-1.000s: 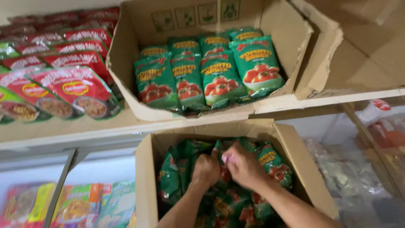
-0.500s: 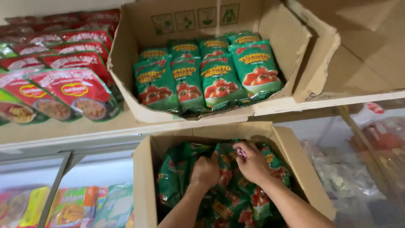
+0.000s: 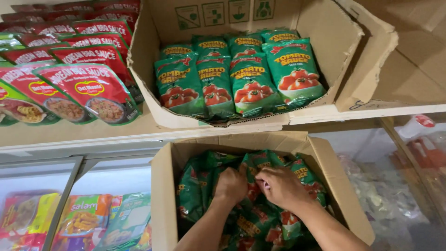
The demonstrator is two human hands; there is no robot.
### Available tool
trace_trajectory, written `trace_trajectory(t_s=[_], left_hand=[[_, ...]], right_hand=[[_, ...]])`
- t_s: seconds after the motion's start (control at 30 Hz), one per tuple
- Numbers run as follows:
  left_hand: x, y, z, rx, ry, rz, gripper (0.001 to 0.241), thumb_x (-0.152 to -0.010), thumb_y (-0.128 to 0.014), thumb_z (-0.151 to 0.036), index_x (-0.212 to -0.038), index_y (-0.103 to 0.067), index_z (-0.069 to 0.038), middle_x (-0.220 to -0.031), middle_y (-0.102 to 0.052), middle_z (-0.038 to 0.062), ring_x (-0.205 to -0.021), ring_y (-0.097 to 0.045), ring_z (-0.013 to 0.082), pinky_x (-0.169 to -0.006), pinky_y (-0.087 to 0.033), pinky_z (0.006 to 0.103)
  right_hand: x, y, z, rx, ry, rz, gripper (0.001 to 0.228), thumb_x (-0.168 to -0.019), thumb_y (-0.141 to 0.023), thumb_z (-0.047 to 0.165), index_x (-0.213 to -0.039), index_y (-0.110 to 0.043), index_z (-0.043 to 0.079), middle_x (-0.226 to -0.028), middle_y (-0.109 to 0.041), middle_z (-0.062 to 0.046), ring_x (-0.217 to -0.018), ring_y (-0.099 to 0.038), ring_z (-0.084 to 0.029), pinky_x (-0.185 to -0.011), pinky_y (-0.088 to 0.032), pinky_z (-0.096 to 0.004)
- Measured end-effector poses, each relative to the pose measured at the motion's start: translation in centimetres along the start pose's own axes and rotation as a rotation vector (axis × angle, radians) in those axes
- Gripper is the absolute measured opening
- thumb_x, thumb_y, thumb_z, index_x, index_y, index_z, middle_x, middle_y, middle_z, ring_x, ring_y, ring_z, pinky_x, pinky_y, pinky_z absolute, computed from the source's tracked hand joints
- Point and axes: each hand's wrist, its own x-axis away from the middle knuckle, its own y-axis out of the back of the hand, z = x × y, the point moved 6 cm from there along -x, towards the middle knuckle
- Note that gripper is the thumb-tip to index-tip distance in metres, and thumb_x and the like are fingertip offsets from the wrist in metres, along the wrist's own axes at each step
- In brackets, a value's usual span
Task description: Wiping down individual tomato sauce packets with a cloth and organizing them into cardboard boxes on a store shelf.
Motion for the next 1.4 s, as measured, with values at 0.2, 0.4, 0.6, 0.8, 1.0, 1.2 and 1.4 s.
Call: trace_trajectory(t_s=[0.2,0.4,0.6,0.8,1.0,1.2,1.4], left_hand=[[0.3,-0.1,-0.1,0.038,0.045,0.011,0.039,-0.110,-0.038,-0.032,-0.132,-0.060,-0.008,-0.101,-0.069,0.026,-0.087,-0.069,0.0408,-0.070,-0.058,0.0484],[-1.3,-3.7,0.4,-0.341,-0.159,-0.009,0.057,-0.101,-0.054,-0.026,-0.151,-0.042,-0.001,-0.098,-0.069,0.024,-0.081,-0.068,0.0347,-0.065,-0.058,0.0451],[0.0,-1.5,-0.7,-0.303,-0.162,0.069,0.073,-0.096,-0.061,-0.037,-0.152,-0.036,0.003,-0.108,-0.066,0.026,-0.094,-0.067,0.0365,-0.074,-0.056,0.0457],[0.4,-0.6,-0.3,-0.029,-0.048,0.054,0.048,-0.106,-0.041,-0.025,-0.151,-0.043,-0.010,-0.114,-0.064,0.027,-0.100,-0.065,0.0420,-0.078,-0.057,0.0502],[-0.3,-1.5,-0.1,-0.117,-0.062,0.082,0.048,-0.108,-0.038,-0.025,-0.153,-0.039,-0.010,-0.114,-0.063,0.028,-0.097,-0.066,0.0423,-0.077,-0.058,0.0494],[-0.8,-2.7,-0.2,-0.294,-0.119,0.072,0.054,-0.103,-0.048,-0.023,-0.154,-0.040,-0.006,-0.107,-0.067,0.027,-0.092,-0.068,0.0402,-0.076,-0.058,0.0472],[0.4,-0.7,-1.1,-0.237,-0.091,0.090,0.040,-0.105,-0.047,-0.024,-0.141,-0.052,-0.008,-0.109,-0.067,0.026,-0.094,-0.069,0.0389,-0.077,-0.057,0.0483]], right_hand=[[0.0,0.2,1.4,0.077,0.021,0.026,0.009,-0.088,-0.069,0.010,-0.091,-0.077,0.007,-0.079,-0.074,-0.008,-0.069,-0.070,-0.023,-0.070,-0.057,-0.042],[0.2,-0.8,1.5,0.171,0.106,-0.047,0.008,-0.085,-0.071,0.012,-0.083,-0.074,0.005,-0.073,-0.072,-0.009,-0.067,-0.069,-0.024,-0.072,-0.054,-0.046],[-0.1,-0.9,1.3,0.146,0.007,0.062,0.013,-0.091,-0.066,0.015,-0.089,-0.072,0.004,-0.078,-0.072,-0.011,-0.071,-0.069,-0.025,-0.072,-0.055,-0.043],[-0.2,-0.8,1.5,0.191,0.067,-0.020,0.008,-0.082,-0.069,0.011,-0.085,-0.071,0.005,-0.075,-0.071,-0.011,-0.071,-0.069,-0.029,-0.070,-0.054,-0.046],[0.0,-3.0,-0.9,0.080,0.017,-0.048,0.005,-0.083,-0.069,0.008,-0.087,-0.070,0.006,-0.079,-0.073,-0.008,-0.068,-0.070,-0.025,-0.067,-0.055,-0.043],[0.0,-1.0,-2.0,-0.301,-0.299,0.113,0.018,-0.089,-0.068,0.016,-0.106,-0.072,0.011,-0.080,-0.074,-0.009,-0.064,-0.071,-0.019,-0.060,-0.054,-0.035],[-0.2,-3.1,-2.5,-0.626,-0.624,0.219,0.020,-0.096,-0.056,0.023,-0.104,-0.068,0.009,-0.073,-0.072,-0.003,-0.069,-0.072,-0.013,-0.065,-0.056,-0.033]])
